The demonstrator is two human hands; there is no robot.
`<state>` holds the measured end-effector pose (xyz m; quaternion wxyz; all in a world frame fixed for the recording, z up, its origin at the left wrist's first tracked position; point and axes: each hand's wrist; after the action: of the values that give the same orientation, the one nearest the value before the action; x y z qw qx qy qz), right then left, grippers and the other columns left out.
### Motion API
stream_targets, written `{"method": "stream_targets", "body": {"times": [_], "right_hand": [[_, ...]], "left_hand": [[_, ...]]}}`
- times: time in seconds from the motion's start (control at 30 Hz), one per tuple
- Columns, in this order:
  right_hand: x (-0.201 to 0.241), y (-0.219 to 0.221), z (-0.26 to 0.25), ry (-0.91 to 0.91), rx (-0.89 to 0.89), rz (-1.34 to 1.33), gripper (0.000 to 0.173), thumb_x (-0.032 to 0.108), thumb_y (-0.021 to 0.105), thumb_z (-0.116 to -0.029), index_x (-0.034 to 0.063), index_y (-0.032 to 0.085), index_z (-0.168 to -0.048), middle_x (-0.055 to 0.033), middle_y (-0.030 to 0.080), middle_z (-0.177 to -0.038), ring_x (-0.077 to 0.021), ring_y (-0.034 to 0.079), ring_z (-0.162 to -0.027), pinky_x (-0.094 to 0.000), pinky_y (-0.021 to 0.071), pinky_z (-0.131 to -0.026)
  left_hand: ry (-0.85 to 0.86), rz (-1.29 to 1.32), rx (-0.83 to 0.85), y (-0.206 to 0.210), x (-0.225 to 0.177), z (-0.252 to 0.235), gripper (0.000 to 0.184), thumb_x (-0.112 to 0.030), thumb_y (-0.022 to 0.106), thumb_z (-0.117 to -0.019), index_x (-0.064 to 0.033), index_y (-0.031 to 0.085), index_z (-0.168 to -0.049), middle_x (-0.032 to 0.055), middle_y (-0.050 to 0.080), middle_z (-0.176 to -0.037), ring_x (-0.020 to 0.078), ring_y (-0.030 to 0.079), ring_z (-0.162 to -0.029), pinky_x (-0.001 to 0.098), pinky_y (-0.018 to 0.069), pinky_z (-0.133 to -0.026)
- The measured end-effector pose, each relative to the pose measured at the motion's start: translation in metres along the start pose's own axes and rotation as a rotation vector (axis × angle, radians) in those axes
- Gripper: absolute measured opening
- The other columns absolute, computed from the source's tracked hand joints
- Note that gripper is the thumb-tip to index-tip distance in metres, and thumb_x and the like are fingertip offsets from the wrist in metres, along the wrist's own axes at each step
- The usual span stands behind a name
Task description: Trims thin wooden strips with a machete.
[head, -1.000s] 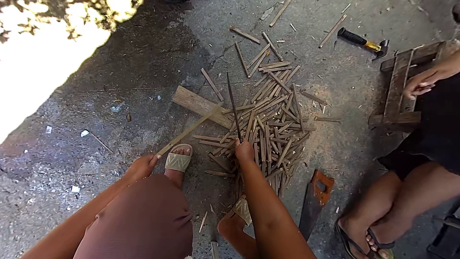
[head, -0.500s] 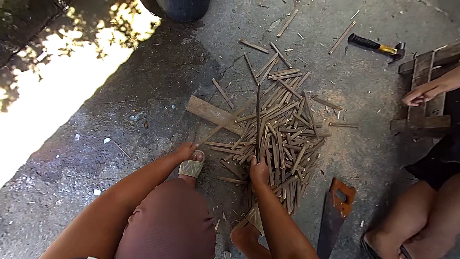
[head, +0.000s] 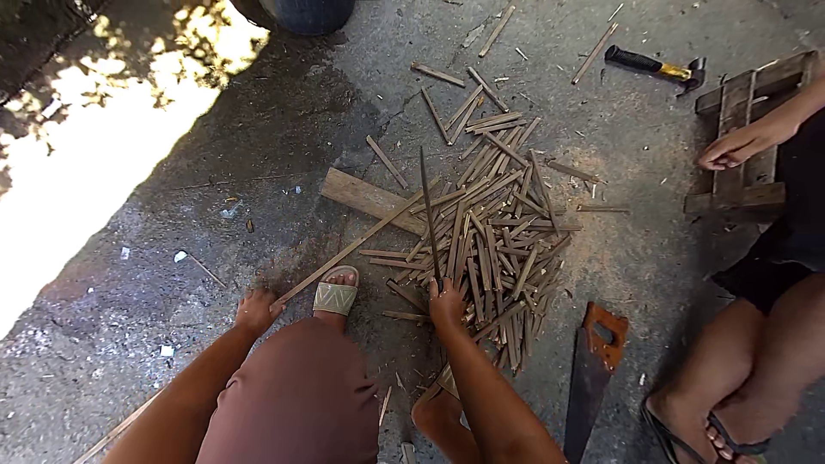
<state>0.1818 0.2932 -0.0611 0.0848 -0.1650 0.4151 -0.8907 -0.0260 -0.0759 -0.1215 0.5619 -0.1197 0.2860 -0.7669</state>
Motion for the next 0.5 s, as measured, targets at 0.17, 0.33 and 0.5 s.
{"method": "stream_targets", "body": {"times": [0.17,0.33,0.5], "right_hand": [[0.011,0.012,-0.002,-0.031,0.119,0.108,0.047,0.041,0.040,-0.1118,0.0030,0.059,-0.132,-0.0219,0.071,-0.116,-0.0368,0.069,-0.112,-0.0551,0.0530,-0.095],[0.023,0.018,-0.011,0.032,0.175,0.047,0.049,0.042,0.039,-0.1122,0.0035,0.057,-0.136,-0.0221,0.071,-0.116,-0.0376,0.068,-0.114,-0.0565,0.0513,-0.097],[0.029,0.018,-0.021,0.031,0.185,0.016,0.047,0.040,0.040,-0.1123,0.0016,0.060,-0.131,-0.0233,0.070,-0.117,-0.0373,0.067,-0.116,-0.0558,0.0503,-0.099]], "left_hand": [[0.017,0.120,0.096,0.002,-0.012,-0.006,0.048,-0.039,0.047,-0.1105,0.0009,0.058,-0.133,0.0296,0.062,-0.131,0.0459,0.060,-0.126,0.0625,0.0451,-0.105],[0.128,0.308,0.143,-0.005,-0.023,-0.009,0.048,-0.040,0.042,-0.1121,0.0046,0.057,-0.121,0.0259,0.064,-0.101,0.0395,0.065,-0.094,0.0567,0.0499,-0.090],[0.106,0.363,0.131,0.000,-0.026,-0.011,0.053,-0.040,0.038,-0.1130,0.0071,0.061,-0.112,0.0258,0.063,-0.097,0.0390,0.063,-0.092,0.0580,0.0473,-0.089]]}}
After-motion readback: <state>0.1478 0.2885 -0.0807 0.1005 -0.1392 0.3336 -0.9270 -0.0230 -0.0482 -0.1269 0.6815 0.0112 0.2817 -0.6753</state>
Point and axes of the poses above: each hand's wrist, its own z-axis away from the middle knuckle, its own y-axis out of the palm, x = y × z
